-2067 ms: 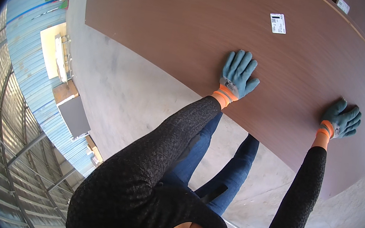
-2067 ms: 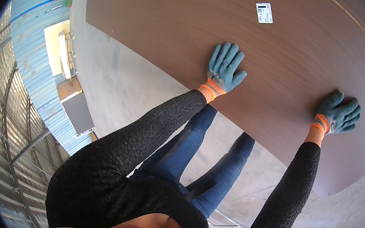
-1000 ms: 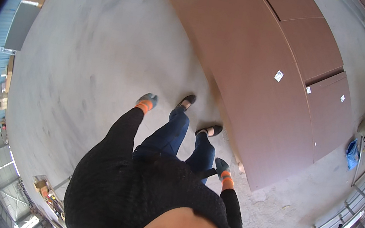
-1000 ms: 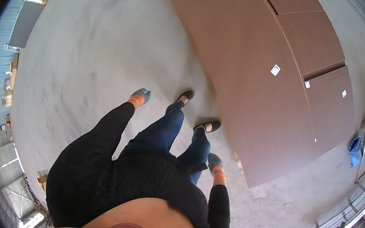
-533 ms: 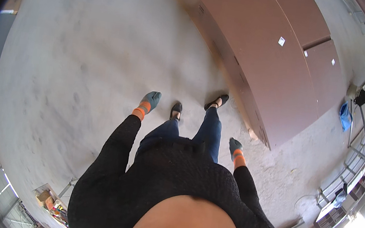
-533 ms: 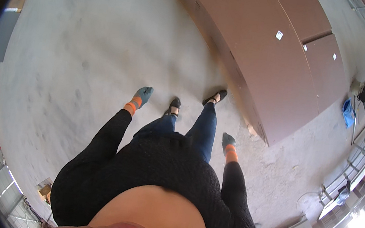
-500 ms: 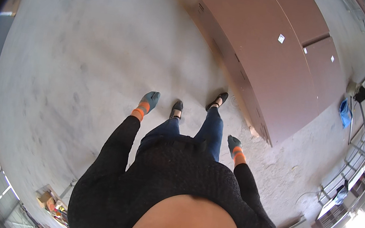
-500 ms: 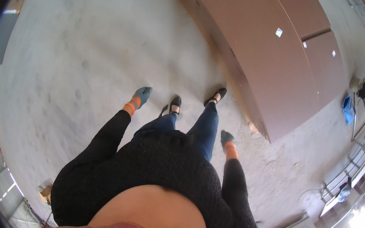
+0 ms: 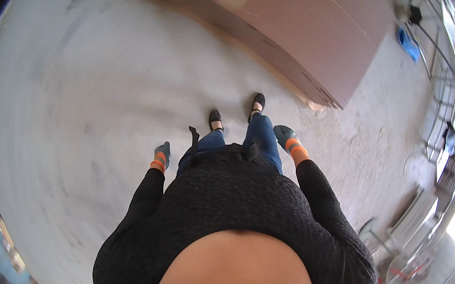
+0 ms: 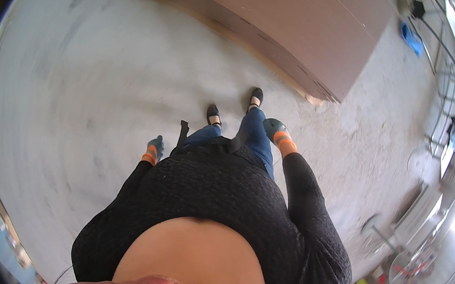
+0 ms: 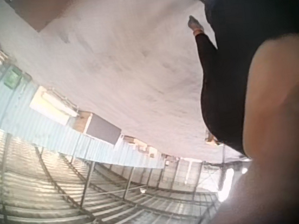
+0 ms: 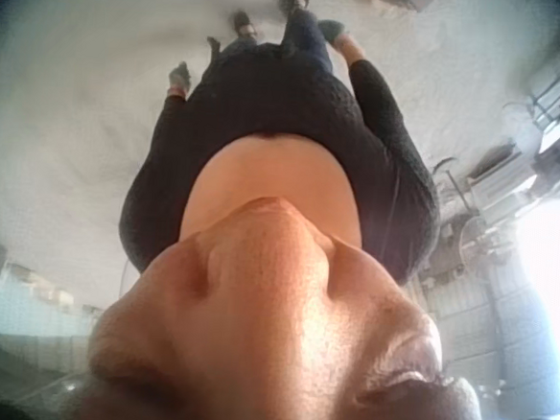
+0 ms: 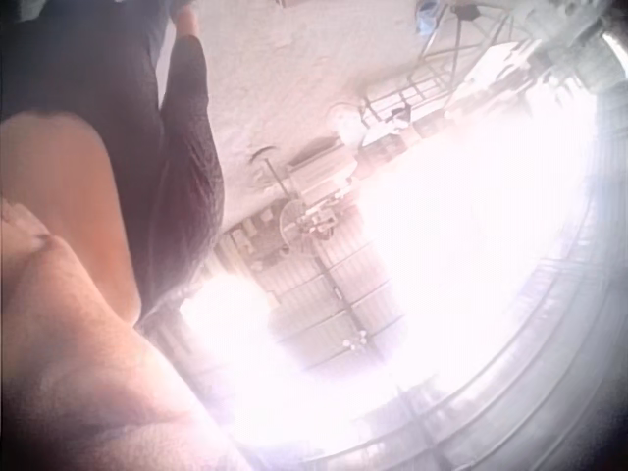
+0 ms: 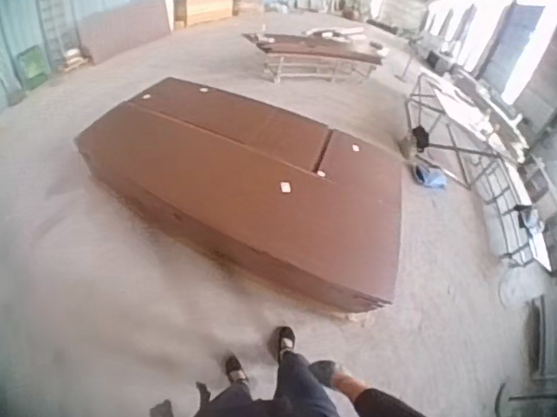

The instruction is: The person lifts and repositions large brown panels, then wipes their surfaces with a cloth and water. The person handles the panels one at a time, wiping different areas and occasionally refilling the cloth from a bottle.

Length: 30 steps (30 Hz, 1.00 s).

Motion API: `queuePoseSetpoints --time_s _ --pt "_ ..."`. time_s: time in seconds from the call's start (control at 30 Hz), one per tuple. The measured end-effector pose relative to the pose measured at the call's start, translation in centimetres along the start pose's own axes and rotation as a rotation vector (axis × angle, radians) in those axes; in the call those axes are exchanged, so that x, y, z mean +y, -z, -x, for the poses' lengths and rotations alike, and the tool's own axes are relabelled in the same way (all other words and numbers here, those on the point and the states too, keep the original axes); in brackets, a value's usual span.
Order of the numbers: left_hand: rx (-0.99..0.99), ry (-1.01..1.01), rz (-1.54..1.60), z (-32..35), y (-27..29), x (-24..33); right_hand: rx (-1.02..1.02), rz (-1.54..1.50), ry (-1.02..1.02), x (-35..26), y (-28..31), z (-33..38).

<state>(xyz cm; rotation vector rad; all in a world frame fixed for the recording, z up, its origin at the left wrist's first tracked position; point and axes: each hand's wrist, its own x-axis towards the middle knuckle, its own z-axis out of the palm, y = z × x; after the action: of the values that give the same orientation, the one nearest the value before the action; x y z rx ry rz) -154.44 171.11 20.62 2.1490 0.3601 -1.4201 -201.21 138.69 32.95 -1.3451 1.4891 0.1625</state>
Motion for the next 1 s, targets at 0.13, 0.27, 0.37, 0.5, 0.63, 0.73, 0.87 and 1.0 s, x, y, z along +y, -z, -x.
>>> queuePoseSetpoints --time_s 0.13,0.27,0.37,0.5,0.63,0.73,0.87,1.0 --pt "-0.172 -0.164 -0.053 -1.0 -5.5 7.0 0.068 -0.034 -0.124 6.8 0.3 2.8" --pt "-0.291 -0.35 0.03 0.1 -9.8 11.8 0.118 -0.058 -0.284 11.7 -0.8 5.2" --pt "-0.252 -0.403 -0.036 0.1 -9.4 14.0 0.099 -0.173 -0.301 11.4 -3.2 5.2" --pt "-0.217 -0.32 -0.122 0.5 -9.8 12.2 0.067 -0.051 -0.278 12.6 -4.0 5.1" --pt "-0.179 -0.17 -0.199 -0.5 -8.1 7.6 0.091 -0.052 -0.232 13.1 -3.9 4.1" --pt "-0.206 -0.278 -0.249 -3.2 -5.2 8.9 0.104 -0.078 -0.063 11.4 -2.7 0.9" --pt "-0.082 -0.351 -0.13 -2.7 -1.6 8.2 0.035 -0.325 -0.185 8.8 -5.7 1.7" --pt "0.019 -0.439 -0.231 -1.1 -6.3 8.2 0.098 -0.245 -0.157 11.1 -3.7 1.6"
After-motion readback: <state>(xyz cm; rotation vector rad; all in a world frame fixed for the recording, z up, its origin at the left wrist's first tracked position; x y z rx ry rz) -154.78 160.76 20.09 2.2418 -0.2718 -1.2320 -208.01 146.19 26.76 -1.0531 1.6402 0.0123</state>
